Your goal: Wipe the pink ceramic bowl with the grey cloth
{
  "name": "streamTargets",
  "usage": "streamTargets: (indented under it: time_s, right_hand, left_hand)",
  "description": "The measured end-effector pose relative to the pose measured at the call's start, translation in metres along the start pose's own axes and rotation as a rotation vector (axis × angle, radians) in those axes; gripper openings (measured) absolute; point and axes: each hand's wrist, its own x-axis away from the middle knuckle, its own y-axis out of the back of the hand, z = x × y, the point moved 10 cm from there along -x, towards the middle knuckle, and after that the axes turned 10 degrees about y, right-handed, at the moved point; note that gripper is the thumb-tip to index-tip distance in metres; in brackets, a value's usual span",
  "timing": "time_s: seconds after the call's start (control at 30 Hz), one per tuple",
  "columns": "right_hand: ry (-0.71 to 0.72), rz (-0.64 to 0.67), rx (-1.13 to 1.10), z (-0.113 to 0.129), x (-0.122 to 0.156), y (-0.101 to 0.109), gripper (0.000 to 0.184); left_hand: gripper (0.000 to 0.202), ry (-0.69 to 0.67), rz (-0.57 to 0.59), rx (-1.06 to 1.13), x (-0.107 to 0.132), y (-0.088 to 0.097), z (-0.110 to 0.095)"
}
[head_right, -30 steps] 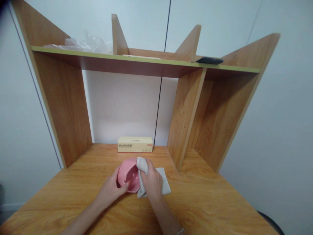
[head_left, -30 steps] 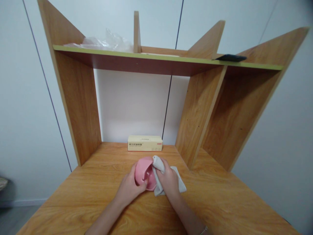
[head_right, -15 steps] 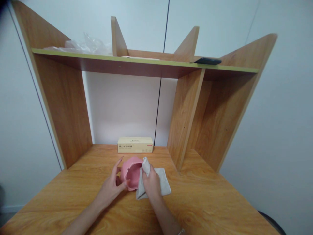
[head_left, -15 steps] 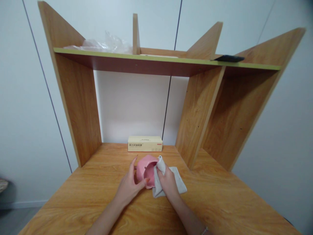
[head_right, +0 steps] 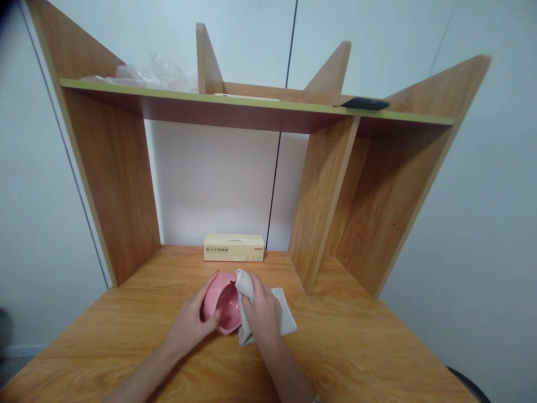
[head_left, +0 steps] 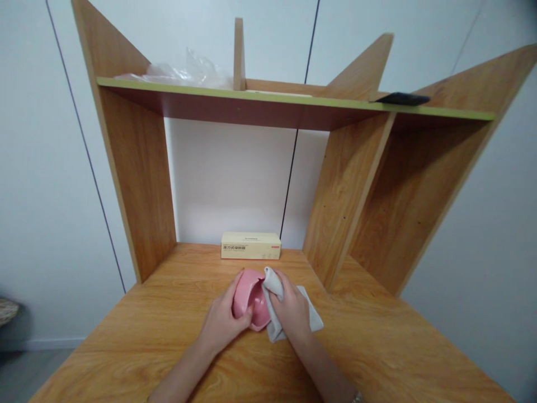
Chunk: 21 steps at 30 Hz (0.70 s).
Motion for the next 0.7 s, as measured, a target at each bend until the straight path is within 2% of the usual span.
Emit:
streamTargets:
  time_s: [0.1, 0.2, 0.3, 0.43, 0.53, 0.63, 0.7]
  right_hand:
    - [0.001, 0.033, -0.001, -0.001, 0.002, -0.005, 0.046]
    - [-0.055, 0.128, -0.125, -0.009, 0.005, -0.023, 0.039]
    - [-0.101, 0.14, -0.264, -0.014, 0.007, -0.033, 0.034]
    - [-0.182, 0.084, -0.293, -0.024, 0.01, -0.035, 0.029]
    - [-0.199, 0.07, -0.284, -0.025, 0.01, -0.034, 0.031]
    - [-0.189, 0.083, -0.294, -0.021, 0.009, -0.034, 0.03]
    - [-0.171, 0.083, -0.272, -0.018, 0.007, -0.029, 0.029]
  left_hand:
    - [0.065, -0.086, -0.006, -0.061, 0.004, 0.002, -0.008]
    - [0.066, -0.14, 0.005, -0.102, 0.006, 0.002, -0.015]
    - [0.067, -0.022, 0.004, -0.114, 0.0, 0.004, -0.004]
    - [0.08, 0.146, 0.041, -0.036, -0.004, -0.004, 0.012]
    - [0.084, 0.125, 0.067, 0.082, -0.002, -0.012, 0.011]
    - [0.073, 0.062, 0.062, 0.181, -0.001, -0.013, 0.005]
    - [0.068, 0.073, 0.036, 0.142, -0.002, -0.01, 0.006]
